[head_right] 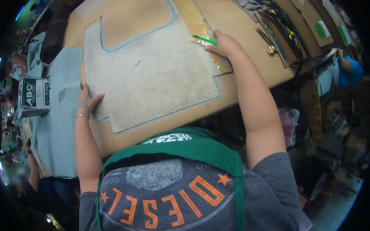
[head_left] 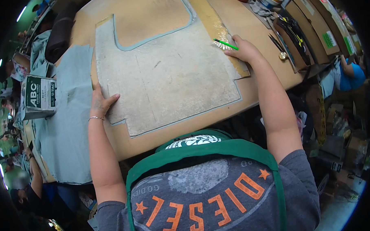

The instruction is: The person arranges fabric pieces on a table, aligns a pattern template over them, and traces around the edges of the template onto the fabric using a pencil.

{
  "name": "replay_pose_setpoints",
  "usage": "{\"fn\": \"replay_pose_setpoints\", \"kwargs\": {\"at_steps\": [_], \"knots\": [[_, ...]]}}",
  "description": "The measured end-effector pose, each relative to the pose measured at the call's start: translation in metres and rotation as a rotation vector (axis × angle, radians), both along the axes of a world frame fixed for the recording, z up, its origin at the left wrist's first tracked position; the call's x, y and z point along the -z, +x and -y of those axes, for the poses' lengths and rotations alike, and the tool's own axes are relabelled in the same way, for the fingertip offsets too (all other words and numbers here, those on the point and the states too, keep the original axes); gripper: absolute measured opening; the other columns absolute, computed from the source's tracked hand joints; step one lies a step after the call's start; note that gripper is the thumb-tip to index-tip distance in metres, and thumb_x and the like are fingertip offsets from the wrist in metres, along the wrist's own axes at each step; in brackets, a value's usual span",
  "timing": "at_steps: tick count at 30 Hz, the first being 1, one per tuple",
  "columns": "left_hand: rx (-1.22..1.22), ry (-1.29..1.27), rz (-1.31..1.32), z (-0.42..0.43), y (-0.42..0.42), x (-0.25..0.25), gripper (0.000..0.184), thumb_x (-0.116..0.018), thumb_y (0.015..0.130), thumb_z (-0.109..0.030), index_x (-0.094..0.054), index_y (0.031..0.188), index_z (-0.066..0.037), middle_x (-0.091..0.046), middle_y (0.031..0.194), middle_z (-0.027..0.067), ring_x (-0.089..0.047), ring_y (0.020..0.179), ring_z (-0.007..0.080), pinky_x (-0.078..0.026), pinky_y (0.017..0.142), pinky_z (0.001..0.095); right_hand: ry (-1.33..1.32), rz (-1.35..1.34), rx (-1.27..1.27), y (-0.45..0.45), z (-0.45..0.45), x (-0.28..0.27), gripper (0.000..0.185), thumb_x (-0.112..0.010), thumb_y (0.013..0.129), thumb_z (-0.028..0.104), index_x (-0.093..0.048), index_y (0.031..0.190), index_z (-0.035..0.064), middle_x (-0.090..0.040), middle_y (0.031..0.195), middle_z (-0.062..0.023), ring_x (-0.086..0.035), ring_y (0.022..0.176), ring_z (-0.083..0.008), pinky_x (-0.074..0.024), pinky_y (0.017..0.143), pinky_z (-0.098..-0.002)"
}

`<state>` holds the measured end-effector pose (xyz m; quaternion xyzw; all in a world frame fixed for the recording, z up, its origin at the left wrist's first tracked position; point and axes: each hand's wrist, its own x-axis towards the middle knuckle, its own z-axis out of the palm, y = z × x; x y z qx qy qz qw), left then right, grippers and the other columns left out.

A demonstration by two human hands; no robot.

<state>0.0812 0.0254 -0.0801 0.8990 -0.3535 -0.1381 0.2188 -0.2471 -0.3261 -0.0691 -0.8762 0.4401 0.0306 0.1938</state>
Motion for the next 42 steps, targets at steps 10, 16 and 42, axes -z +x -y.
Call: {"fn": "replay_pose_setpoints", "kwargs": {"at_steps": [10, 16, 42], "knots": [[0.021, -0.025, -0.166, -0.008, 0.015, 0.000, 0.091, -0.079, 0.054, -0.021, -0.032, 0.126, 0.008, -0.046, 0.116, 0.0252, -0.044, 0.110, 0.0342, -0.034, 0.096, 0.0346, -0.065, 0.086, -0.030, -0.007, 0.007, 0.017, 0.068, -0.070, 0.067, 0.039, -0.043, 0.118, 0.0024, -0.056, 0.103, -0.0256, -0.054, 0.098, -0.0374, -0.0433, 0.083, -0.0407], [-0.089, -0.034, -0.114, -0.006, 0.001, -0.003, 0.094, -0.080, 0.056, -0.020, -0.028, 0.130, 0.004, -0.044, 0.117, 0.0239, -0.042, 0.112, 0.0338, -0.034, 0.097, 0.0345, -0.070, 0.134, -0.031, -0.007, 0.002, 0.017, 0.072, -0.070, 0.068, 0.035, -0.040, 0.123, 0.0006, -0.054, 0.106, -0.0262, -0.053, 0.100, -0.0381, -0.0426, 0.085, -0.0402], [0.056, 0.418, -0.049, 0.008, 0.016, -0.019, 0.097, -0.075, 0.060, -0.041, -0.026, 0.127, 0.009, -0.046, 0.118, 0.0263, -0.046, 0.111, 0.0344, -0.038, 0.094, 0.0340, -0.105, 0.092, -0.067, -0.007, 0.000, 0.016, 0.071, -0.068, 0.072, 0.032, -0.037, 0.126, -0.0033, -0.050, 0.112, -0.0277, -0.050, 0.104, -0.0380, -0.0408, 0.088, -0.0395]]}}
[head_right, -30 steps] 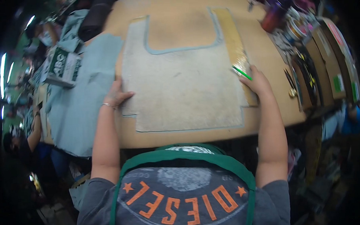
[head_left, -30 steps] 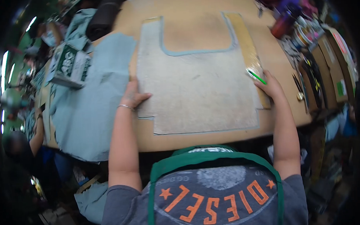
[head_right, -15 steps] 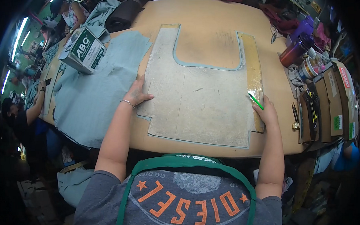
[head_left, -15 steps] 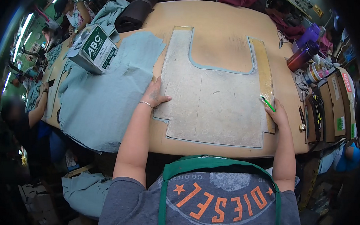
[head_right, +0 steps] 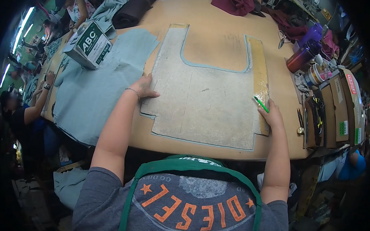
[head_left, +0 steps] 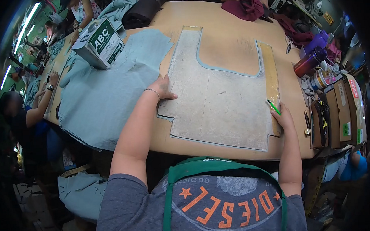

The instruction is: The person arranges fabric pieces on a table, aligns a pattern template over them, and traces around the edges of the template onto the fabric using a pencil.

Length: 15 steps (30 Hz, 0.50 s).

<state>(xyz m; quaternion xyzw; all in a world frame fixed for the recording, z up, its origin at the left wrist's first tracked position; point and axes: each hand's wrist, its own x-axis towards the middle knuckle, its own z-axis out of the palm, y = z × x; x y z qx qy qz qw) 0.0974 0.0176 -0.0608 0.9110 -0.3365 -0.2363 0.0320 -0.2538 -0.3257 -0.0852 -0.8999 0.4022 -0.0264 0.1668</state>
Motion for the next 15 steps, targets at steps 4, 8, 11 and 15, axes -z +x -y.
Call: {"fn": "replay_pose_setpoints", "kwargs": {"at_steps": [4, 8, 11, 15], "knots": [[0.000, -0.021, 0.028, -0.005, -0.003, -0.003, 0.092, -0.076, 0.061, -0.038, -0.030, 0.125, 0.009, -0.047, 0.119, 0.0254, -0.046, 0.112, 0.0342, -0.037, 0.095, 0.0342, -0.039, 0.050, -0.073, -0.001, 0.008, 0.014, 0.070, -0.069, 0.070, 0.032, -0.039, 0.122, -0.0050, -0.053, 0.108, -0.0277, -0.052, 0.102, -0.0381, -0.0415, 0.088, -0.0393], [0.043, -0.007, 0.006, 0.006, -0.005, -0.009, 0.086, -0.077, 0.060, -0.033, -0.034, 0.122, 0.008, -0.046, 0.121, 0.0252, -0.045, 0.113, 0.0336, -0.036, 0.096, 0.0347, -0.002, 0.027, -0.057, 0.000, 0.007, 0.006, 0.062, -0.070, 0.068, 0.033, -0.046, 0.112, -0.0046, -0.057, 0.101, -0.0260, -0.055, 0.096, -0.0382, -0.0431, 0.084, -0.0403], [0.042, 0.036, -0.002, 0.011, -0.005, -0.012, 0.085, -0.078, 0.060, -0.031, -0.035, 0.122, 0.008, -0.048, 0.119, 0.0261, -0.046, 0.112, 0.0340, -0.036, 0.096, 0.0351, 0.016, -0.076, -0.024, 0.003, 0.002, -0.003, 0.062, -0.067, 0.070, 0.037, -0.045, 0.114, -0.0019, -0.057, 0.099, -0.0261, -0.055, 0.094, -0.0378, -0.0437, 0.082, -0.0408], [0.062, 0.032, 0.054, 0.007, -0.003, -0.006, 0.085, -0.077, 0.060, -0.033, -0.034, 0.121, 0.009, -0.049, 0.114, 0.0285, -0.048, 0.109, 0.0361, -0.038, 0.093, 0.0351, 0.042, -0.147, 0.008, 0.001, -0.003, -0.009, 0.071, -0.061, 0.074, 0.045, -0.037, 0.124, 0.0015, -0.054, 0.104, -0.0256, -0.055, 0.096, -0.0360, -0.0444, 0.082, -0.0400]]}}
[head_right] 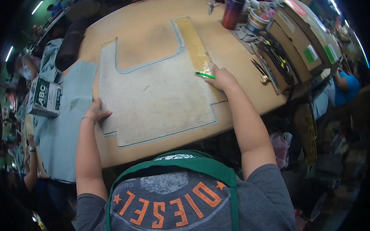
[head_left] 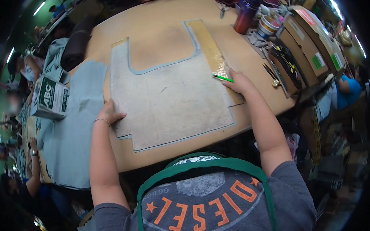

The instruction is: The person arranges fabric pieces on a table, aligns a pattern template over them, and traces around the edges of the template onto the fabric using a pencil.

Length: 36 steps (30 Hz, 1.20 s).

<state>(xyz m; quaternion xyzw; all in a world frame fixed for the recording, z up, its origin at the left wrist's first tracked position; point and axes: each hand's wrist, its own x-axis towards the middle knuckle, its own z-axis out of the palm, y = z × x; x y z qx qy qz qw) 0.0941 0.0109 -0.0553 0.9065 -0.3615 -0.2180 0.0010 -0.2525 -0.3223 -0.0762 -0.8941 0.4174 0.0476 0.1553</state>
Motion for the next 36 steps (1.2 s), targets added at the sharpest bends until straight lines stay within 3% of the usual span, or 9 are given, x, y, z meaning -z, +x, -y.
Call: {"fn": "replay_pose_setpoints", "kwargs": {"at_steps": [9, 14, 16, 25, 28, 29, 31, 33, 36], "knots": [[-0.058, 0.190, 0.106, 0.014, -0.007, -0.001, 0.088, -0.077, 0.061, -0.036, -0.031, 0.122, 0.008, -0.043, 0.120, 0.0286, -0.044, 0.112, 0.0387, -0.039, 0.093, 0.0356, 0.051, -0.027, 0.035, 0.000, -0.005, -0.005, 0.078, -0.058, 0.076, 0.048, -0.028, 0.132, 0.0039, -0.052, 0.107, -0.0236, -0.055, 0.098, -0.0327, -0.0452, 0.083, -0.0383], [-0.094, 0.335, 0.191, 0.025, -0.014, -0.003, 0.082, -0.076, 0.063, -0.036, -0.035, 0.123, 0.001, -0.036, 0.126, 0.0272, -0.041, 0.115, 0.0389, -0.039, 0.094, 0.0374, 0.121, -0.074, -0.121, -0.007, 0.012, -0.006, 0.089, -0.065, 0.070, 0.047, -0.023, 0.134, 0.0011, -0.052, 0.109, -0.0253, -0.054, 0.100, -0.0339, -0.0444, 0.084, -0.0372], [-0.100, 0.306, 0.192, 0.022, -0.011, -0.001, 0.081, -0.076, 0.063, -0.036, -0.036, 0.123, 0.000, -0.037, 0.125, 0.0269, -0.041, 0.115, 0.0385, -0.039, 0.094, 0.0376, 0.182, -0.056, -0.199, -0.009, 0.022, -0.006, 0.098, -0.070, 0.065, 0.046, -0.020, 0.134, -0.0027, -0.052, 0.110, -0.0262, -0.054, 0.100, -0.0350, -0.0435, 0.085, -0.0362], [-0.077, 0.231, 0.212, 0.006, 0.008, 0.024, 0.086, -0.075, 0.065, -0.031, -0.029, 0.129, 0.001, -0.037, 0.128, 0.0247, -0.039, 0.118, 0.0351, -0.035, 0.098, 0.0349, 0.191, -0.018, -0.206, -0.012, 0.021, -0.006, 0.092, -0.074, 0.064, 0.038, -0.028, 0.129, -0.0058, -0.050, 0.113, -0.0276, -0.051, 0.104, -0.0352, -0.0400, 0.089, -0.0363], [-0.310, -0.081, 0.084, 0.002, -0.009, 0.021, 0.086, -0.075, 0.066, -0.032, -0.028, 0.128, 0.004, -0.037, 0.131, 0.0177, -0.037, 0.118, 0.0274, -0.030, 0.101, 0.0317, 0.182, 0.040, -0.267, -0.009, 0.024, -0.011, 0.090, -0.076, 0.062, 0.033, -0.030, 0.129, -0.0066, -0.043, 0.123, -0.0279, -0.043, 0.116, -0.0334, -0.0338, 0.098, -0.0345], [-0.225, -0.077, 0.140, -0.005, -0.014, 0.017, 0.083, -0.074, 0.066, -0.034, -0.031, 0.127, 0.003, -0.037, 0.130, 0.0196, -0.037, 0.119, 0.0297, -0.031, 0.101, 0.0329, 0.157, 0.045, -0.247, -0.008, 0.032, 0.002, 0.091, -0.076, 0.062, 0.031, -0.029, 0.129, -0.0079, -0.038, 0.128, -0.0272, -0.037, 0.122, -0.0319, -0.0277, 0.102, -0.0334], [-0.082, -0.096, 0.233, -0.020, -0.016, 0.019, 0.077, -0.071, 0.066, -0.043, -0.041, 0.123, 0.000, -0.037, 0.128, 0.0229, -0.037, 0.118, 0.0341, -0.034, 0.098, 0.0350, 0.169, 0.117, -0.233, -0.012, 0.035, 0.010, 0.090, -0.075, 0.063, 0.031, -0.028, 0.129, -0.0094, -0.036, 0.130, -0.0258, -0.035, 0.123, -0.0320, -0.0261, 0.103, -0.0332], [-0.116, -0.191, 0.121, -0.035, -0.016, 0.018, 0.080, -0.068, 0.069, -0.043, -0.036, 0.128, 0.001, -0.034, 0.131, 0.0203, -0.036, 0.120, 0.0318, -0.031, 0.099, 0.0348, 0.213, 0.205, -0.249, -0.014, 0.033, 0.010, 0.086, -0.075, 0.063, 0.026, -0.030, 0.128, -0.0092, -0.040, 0.127, -0.0272, -0.039, 0.121, -0.0320, -0.0302, 0.100, -0.0336], [-0.085, -0.362, 0.033, -0.057, -0.006, 0.026, 0.080, -0.069, 0.069, -0.040, -0.035, 0.129, 0.000, -0.035, 0.130, 0.0189, -0.038, 0.118, 0.0303, -0.033, 0.098, 0.0331, 0.188, 0.291, -0.254, -0.018, 0.025, 0.006, 0.078, -0.073, 0.066, 0.024, -0.035, 0.126, -0.0073, -0.053, 0.110, -0.0200, -0.051, 0.104, -0.0266, -0.0392, 0.088, -0.0298]]}}
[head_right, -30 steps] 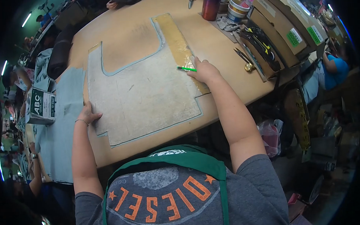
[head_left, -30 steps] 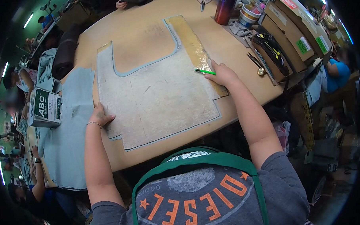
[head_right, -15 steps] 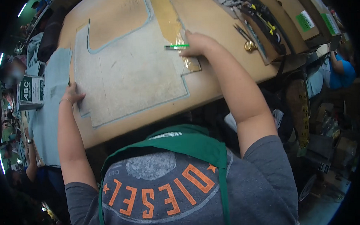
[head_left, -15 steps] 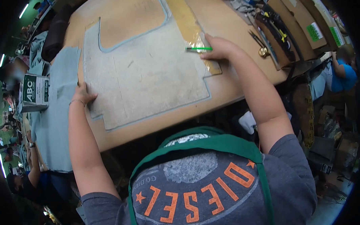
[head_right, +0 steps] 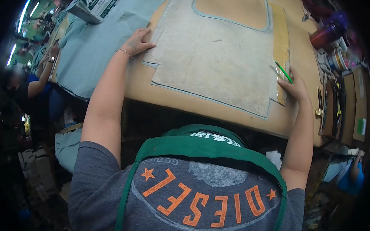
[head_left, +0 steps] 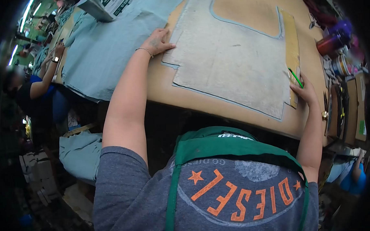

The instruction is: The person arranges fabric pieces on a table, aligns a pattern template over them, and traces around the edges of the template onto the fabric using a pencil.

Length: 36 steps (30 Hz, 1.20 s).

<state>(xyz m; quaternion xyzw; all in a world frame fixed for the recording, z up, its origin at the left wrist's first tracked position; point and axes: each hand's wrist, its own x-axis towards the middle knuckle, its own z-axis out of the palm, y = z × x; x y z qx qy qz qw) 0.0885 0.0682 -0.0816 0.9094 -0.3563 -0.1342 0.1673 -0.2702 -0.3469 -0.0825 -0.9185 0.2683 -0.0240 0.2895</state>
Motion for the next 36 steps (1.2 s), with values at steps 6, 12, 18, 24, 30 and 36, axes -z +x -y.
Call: {"fn": "replay_pose_setpoints", "kwargs": {"at_steps": [6, 12, 18, 24, 30, 36], "knots": [[0.204, -0.010, -0.055, -0.006, 0.007, -0.003, 0.080, -0.072, 0.066, -0.033, -0.033, 0.132, -0.010, -0.029, 0.135, 0.0155, -0.036, 0.121, 0.0295, -0.035, 0.097, 0.0309, 0.508, 0.486, 0.582, -0.006, 0.006, 0.008, 0.034, -0.059, 0.082, 0.023, -0.053, 0.109, 0.0029, -0.050, 0.074, -0.0002, -0.047, 0.068, -0.0062, -0.0353, 0.056, -0.0162], [0.409, 0.245, 0.163, 0.003, 0.002, -0.025, 0.084, -0.070, 0.065, -0.041, -0.028, 0.135, -0.022, -0.018, 0.142, 0.0118, -0.017, 0.130, 0.0356, -0.023, 0.100, 0.0561, 0.934, 0.813, 0.421, 0.106, -0.181, -0.010, 0.026, -0.044, 0.090, 0.029, -0.059, 0.095, 0.0083, -0.045, 0.074, 0.0023, -0.043, 0.063, -0.0074, -0.0342, 0.056, -0.0188], [0.561, 0.335, 0.036, 0.017, 0.027, -0.017, 0.107, -0.071, 0.051, -0.058, -0.017, 0.139, -0.028, -0.004, 0.146, 0.0101, -0.001, 0.133, 0.0351, -0.011, 0.099, 0.0633, 1.150, 0.633, 0.241, 0.187, -0.337, 0.007, 0.017, -0.054, 0.087, 0.020, -0.051, 0.081, 0.0044, -0.055, 0.075, -0.0043, -0.055, 0.064, -0.0089, -0.0447, 0.056, -0.0204], [0.597, 0.278, 0.060, 0.013, 0.033, -0.005, 0.119, -0.071, 0.041, -0.066, -0.014, 0.139, -0.030, -0.001, 0.146, 0.0090, 0.002, 0.134, 0.0337, -0.008, 0.097, 0.0667, 0.962, 0.593, 0.305, 0.203, -0.358, 0.012, 0.015, -0.063, 0.080, 0.011, -0.051, 0.079, 0.0034, -0.059, 0.070, -0.0059, -0.058, 0.065, -0.0091, -0.0464, 0.057, -0.0212], [0.597, 0.252, 0.082, 0.011, 0.033, -0.001, 0.121, -0.071, 0.038, -0.068, -0.014, 0.139, -0.030, -0.002, 0.146, 0.0089, 0.000, 0.134, 0.0336, -0.008, 0.096, 0.0670, 0.780, 0.544, 0.307, 0.212, -0.368, 0.018, 0.020, -0.066, 0.078, 0.015, -0.052, 0.074, 0.0025, -0.058, 0.063, -0.0042, -0.055, 0.058, -0.0075, -0.0431, 0.052, -0.0214], [0.585, 0.255, 0.070, 0.013, 0.032, -0.003, 0.124, -0.072, 0.036, -0.067, -0.014, 0.139, -0.030, -0.003, 0.146, 0.0088, 0.000, 0.134, 0.0333, -0.009, 0.096, 0.0674, 0.694, 0.557, 0.352, 0.208, -0.366, 0.020, 0.017, -0.065, 0.078, 0.011, -0.051, 0.072, 0.0027, -0.056, 0.060, -0.0033, -0.052, 0.056, -0.0069, -0.0407, 0.050, -0.0210]]}}
